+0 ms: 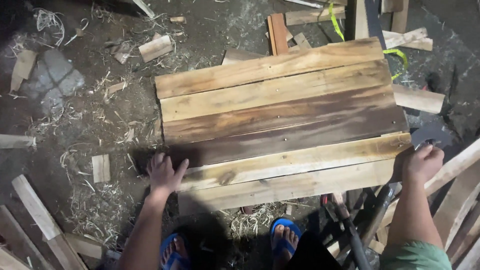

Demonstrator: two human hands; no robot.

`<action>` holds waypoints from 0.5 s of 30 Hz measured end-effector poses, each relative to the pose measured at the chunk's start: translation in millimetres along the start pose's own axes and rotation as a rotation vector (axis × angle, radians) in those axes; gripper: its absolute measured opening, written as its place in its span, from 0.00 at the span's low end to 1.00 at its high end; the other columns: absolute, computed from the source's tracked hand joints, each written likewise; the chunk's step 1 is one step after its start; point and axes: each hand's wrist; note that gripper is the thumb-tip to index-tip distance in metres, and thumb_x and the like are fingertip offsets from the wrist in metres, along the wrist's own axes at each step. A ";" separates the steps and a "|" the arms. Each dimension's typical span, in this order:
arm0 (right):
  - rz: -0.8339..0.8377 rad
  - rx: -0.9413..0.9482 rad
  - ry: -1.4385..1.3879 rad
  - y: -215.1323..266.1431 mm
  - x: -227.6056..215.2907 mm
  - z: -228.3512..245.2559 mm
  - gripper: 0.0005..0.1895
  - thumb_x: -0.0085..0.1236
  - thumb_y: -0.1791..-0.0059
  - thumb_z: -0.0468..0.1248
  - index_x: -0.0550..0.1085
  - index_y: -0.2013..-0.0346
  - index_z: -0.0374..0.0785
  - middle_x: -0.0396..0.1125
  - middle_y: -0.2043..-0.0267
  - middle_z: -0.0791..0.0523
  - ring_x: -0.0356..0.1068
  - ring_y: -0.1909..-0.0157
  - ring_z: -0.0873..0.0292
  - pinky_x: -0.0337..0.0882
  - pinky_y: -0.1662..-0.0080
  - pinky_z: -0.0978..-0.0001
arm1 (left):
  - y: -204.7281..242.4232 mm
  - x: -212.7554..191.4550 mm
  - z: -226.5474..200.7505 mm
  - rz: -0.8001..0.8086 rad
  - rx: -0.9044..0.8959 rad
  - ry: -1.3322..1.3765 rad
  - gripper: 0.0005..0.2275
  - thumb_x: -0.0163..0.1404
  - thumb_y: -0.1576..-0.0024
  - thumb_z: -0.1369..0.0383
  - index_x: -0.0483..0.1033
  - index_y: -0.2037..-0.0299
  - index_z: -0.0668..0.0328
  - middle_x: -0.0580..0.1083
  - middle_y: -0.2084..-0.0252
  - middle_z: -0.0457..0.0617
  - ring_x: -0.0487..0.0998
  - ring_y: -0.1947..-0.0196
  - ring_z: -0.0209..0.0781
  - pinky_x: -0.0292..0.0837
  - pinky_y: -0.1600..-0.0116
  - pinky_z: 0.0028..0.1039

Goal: Joining wooden boards together using a hammer and nails to create a larger wooden panel.

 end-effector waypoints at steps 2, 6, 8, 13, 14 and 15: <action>0.007 0.008 -0.001 -1.4 2.2 2.1 0.15 0.48 0.34 0.36 0.70 0.55 0.22 0.70 0.59 0.40 0.70 0.60 0.41 0.70 0.52 0.54 | -4.0 -10.4 -5.2 0.074 -0.021 -0.092 0.37 0.35 0.41 0.37 0.77 0.60 0.73 0.59 0.31 0.67 0.57 0.32 0.69 0.49 0.29 0.55; 0.159 0.105 0.048 -5.3 -7.7 24.6 0.15 0.45 0.35 0.36 0.70 0.51 0.22 0.70 0.55 0.36 0.70 0.55 0.34 0.68 0.50 0.48 | -4.2 -30.8 -14.0 -0.013 0.072 -0.230 0.34 0.39 0.42 0.37 0.78 0.61 0.69 0.67 0.45 0.64 0.67 0.45 0.64 0.63 0.41 0.52; 0.236 0.127 0.021 -8.9 -9.5 37.8 0.15 0.44 0.36 0.35 0.69 0.50 0.20 0.69 0.54 0.34 0.70 0.54 0.33 0.68 0.49 0.46 | -3.3 -54.5 -23.6 -0.149 0.162 -0.314 0.32 0.44 0.43 0.37 0.81 0.67 0.65 0.73 0.57 0.60 0.74 0.57 0.59 0.71 0.51 0.46; 0.302 0.119 -0.009 -8.7 -31.2 60.0 0.12 0.45 0.36 0.33 0.68 0.48 0.23 0.70 0.54 0.37 0.71 0.55 0.36 0.69 0.51 0.49 | 12.2 -101.0 -22.7 -0.370 0.590 -0.651 0.27 0.52 0.46 0.38 0.83 0.68 0.57 0.80 0.71 0.47 0.77 0.76 0.35 0.73 0.69 0.28; 0.299 0.116 -0.013 -11.6 -37.9 70.3 0.12 0.45 0.36 0.33 0.68 0.48 0.23 0.70 0.54 0.37 0.71 0.55 0.36 0.69 0.51 0.49 | 15.3 -120.7 -32.3 -0.375 0.588 -0.652 0.27 0.52 0.46 0.38 0.83 0.68 0.57 0.80 0.71 0.47 0.77 0.76 0.35 0.73 0.69 0.28; 0.306 0.079 -0.040 -12.7 -45.0 80.5 0.11 0.48 0.35 0.34 0.69 0.50 0.24 0.73 0.57 0.41 0.73 0.58 0.41 0.71 0.54 0.53 | 20.1 -141.2 -41.3 -0.019 0.420 -0.730 0.29 0.38 0.40 0.40 0.75 0.54 0.60 0.76 0.56 0.51 0.74 0.58 0.41 0.68 0.53 0.35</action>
Point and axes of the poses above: each hand's wrist, its own y-axis away from the middle knuckle, its own x-axis out of the palm, z = x × y
